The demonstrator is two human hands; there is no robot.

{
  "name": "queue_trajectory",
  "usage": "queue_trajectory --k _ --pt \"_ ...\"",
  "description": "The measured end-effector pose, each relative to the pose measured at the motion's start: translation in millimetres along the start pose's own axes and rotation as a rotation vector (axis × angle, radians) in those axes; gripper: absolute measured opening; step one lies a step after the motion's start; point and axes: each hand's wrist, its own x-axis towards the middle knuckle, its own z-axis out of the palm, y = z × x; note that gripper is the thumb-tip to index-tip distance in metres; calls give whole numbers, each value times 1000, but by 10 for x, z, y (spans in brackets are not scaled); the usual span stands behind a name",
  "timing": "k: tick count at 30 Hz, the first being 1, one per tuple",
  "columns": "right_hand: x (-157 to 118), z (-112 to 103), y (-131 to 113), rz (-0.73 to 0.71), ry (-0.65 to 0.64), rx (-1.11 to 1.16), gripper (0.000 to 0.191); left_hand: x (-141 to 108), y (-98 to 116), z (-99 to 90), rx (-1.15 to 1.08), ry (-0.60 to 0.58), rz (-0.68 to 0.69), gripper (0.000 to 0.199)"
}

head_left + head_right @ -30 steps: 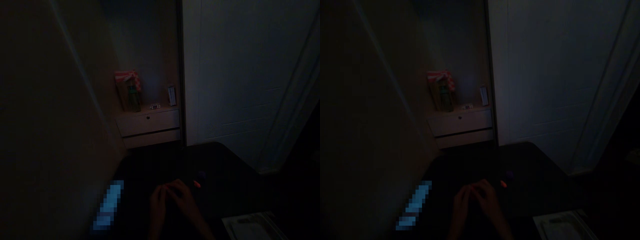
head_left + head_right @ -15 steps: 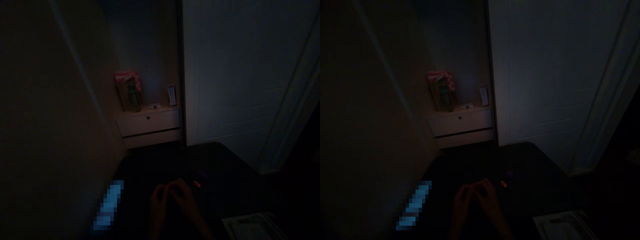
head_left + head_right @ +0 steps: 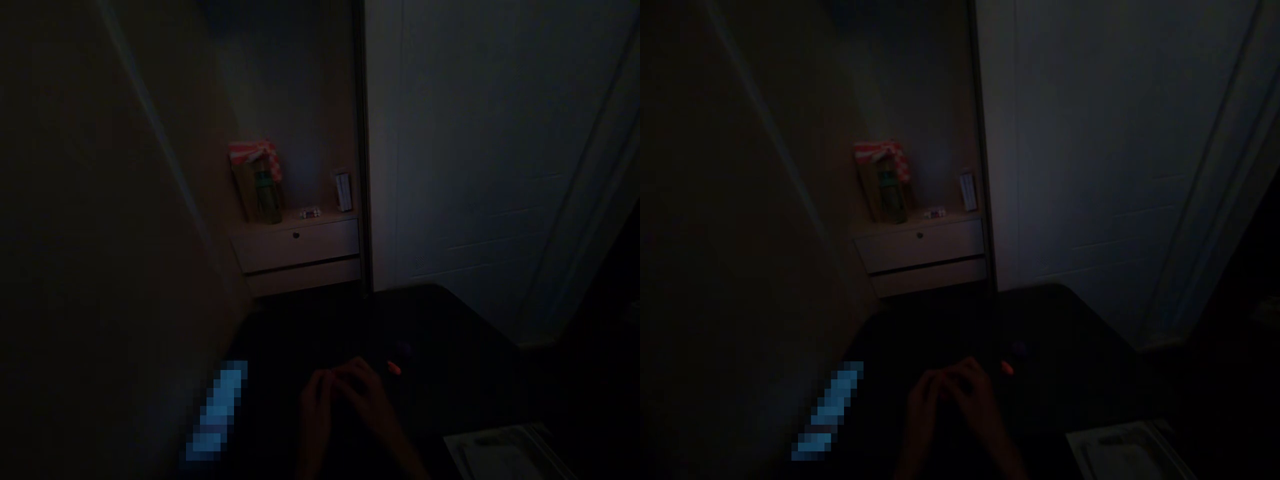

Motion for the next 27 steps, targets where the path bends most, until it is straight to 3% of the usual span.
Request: queue_trajectory --k 4,10,21,27 --pt "-8 1 -10 14 -2 7 24 -7 20 0 4 54 -44 67" --pt "-5 4 -10 -17 -18 1 24 10 53 -9 3 -14 -32 64" --pt "-8 9 59 -9 59 -4 22 16 20 -16 -22 8 37 61" --pt "-5 8 88 -12 76 -16 22 35 33 -17 -44 39 10 63"
